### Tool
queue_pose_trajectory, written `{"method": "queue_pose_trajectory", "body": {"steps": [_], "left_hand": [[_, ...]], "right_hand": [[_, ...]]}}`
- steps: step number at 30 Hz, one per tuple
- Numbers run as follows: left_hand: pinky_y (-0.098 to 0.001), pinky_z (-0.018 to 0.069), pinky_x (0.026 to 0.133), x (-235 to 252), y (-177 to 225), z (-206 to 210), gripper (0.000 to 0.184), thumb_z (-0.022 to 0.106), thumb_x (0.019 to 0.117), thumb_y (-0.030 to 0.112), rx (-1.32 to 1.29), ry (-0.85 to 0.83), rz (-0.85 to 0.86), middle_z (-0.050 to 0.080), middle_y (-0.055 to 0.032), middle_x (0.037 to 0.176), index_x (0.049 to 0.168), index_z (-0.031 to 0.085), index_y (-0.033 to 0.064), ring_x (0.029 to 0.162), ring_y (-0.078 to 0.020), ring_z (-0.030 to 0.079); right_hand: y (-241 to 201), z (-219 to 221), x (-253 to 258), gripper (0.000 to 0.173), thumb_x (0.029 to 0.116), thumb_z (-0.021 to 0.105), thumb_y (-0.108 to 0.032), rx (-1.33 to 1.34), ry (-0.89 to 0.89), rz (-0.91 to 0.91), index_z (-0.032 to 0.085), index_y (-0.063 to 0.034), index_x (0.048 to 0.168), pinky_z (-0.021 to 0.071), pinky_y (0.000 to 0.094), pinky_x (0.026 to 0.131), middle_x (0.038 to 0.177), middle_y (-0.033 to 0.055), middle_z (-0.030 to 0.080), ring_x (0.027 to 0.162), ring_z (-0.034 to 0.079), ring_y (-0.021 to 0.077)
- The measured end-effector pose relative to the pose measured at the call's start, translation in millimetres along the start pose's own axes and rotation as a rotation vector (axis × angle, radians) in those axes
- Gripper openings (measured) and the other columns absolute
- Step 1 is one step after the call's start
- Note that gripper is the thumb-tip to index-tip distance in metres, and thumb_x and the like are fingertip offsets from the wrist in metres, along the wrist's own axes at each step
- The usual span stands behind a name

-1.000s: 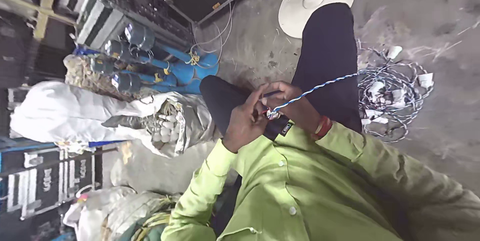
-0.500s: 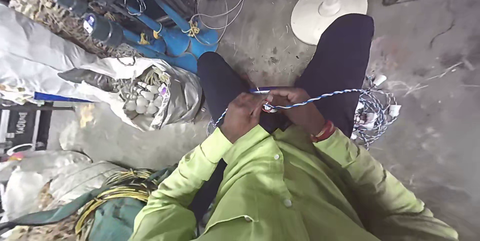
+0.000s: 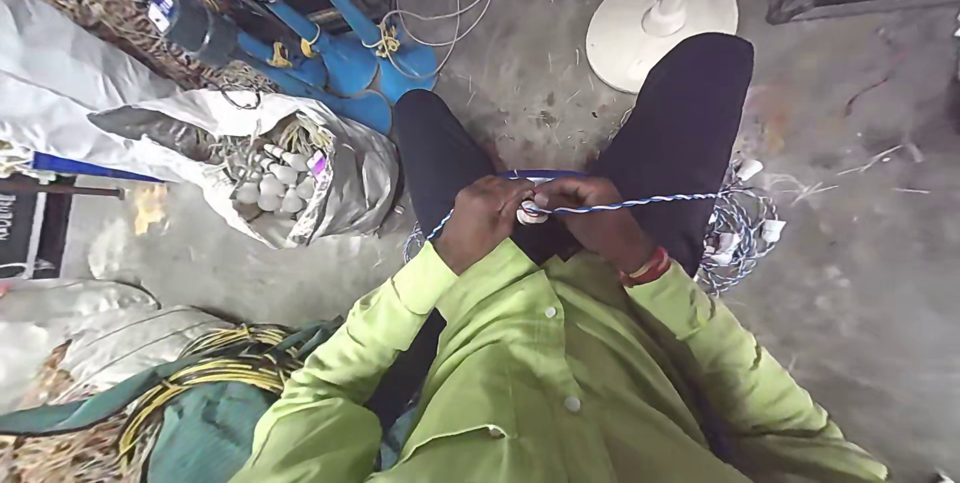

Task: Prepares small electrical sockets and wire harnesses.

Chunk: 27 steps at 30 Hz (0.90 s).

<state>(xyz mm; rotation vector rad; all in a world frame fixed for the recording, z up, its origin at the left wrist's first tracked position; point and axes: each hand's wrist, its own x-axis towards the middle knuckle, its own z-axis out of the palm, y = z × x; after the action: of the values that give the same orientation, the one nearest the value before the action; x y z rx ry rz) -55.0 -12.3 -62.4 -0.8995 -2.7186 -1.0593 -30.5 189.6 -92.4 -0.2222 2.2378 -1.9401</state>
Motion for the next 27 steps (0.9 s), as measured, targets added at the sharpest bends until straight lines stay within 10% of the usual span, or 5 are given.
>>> {"method": "queue_pose_trajectory", "body": {"steps": [15,27], "left_hand": [[-0.0274,0.0552,0.092,5,-5,14,0.019,0.061,0.0974,0.000,-0.239,0.094,0.016,0.067,-0.0156,0.109,0.110,0.075,-0.0018,0.102,-0.0171,0.065],[-0.0392,0.0552,0.102,2,-7,-1,0.026,0.060,0.0942,-0.006,0.115,-0.128,0.258,0.070,-0.0220,0.122,0.117,0.073,-0.0041,0.114,-0.0317,0.070]], "right_hand": [[-6,1,-5,0.021,0.0980,0.049,0.001,0.396,0.049,0.139,0.068,-0.0093,0.097,0.0510,0.0196,0.064,0.081,-0.0037,0.064,0.067,0.057,0.0029],[6,2,-1,0.019,0.1025,0.052,-0.011,0.284,0.056,0.050,0.069,-0.0058,0.100,0.0539,0.0221,0.068,0.086,-0.0037,0.067,0.072,0.061,0.0019]]}}
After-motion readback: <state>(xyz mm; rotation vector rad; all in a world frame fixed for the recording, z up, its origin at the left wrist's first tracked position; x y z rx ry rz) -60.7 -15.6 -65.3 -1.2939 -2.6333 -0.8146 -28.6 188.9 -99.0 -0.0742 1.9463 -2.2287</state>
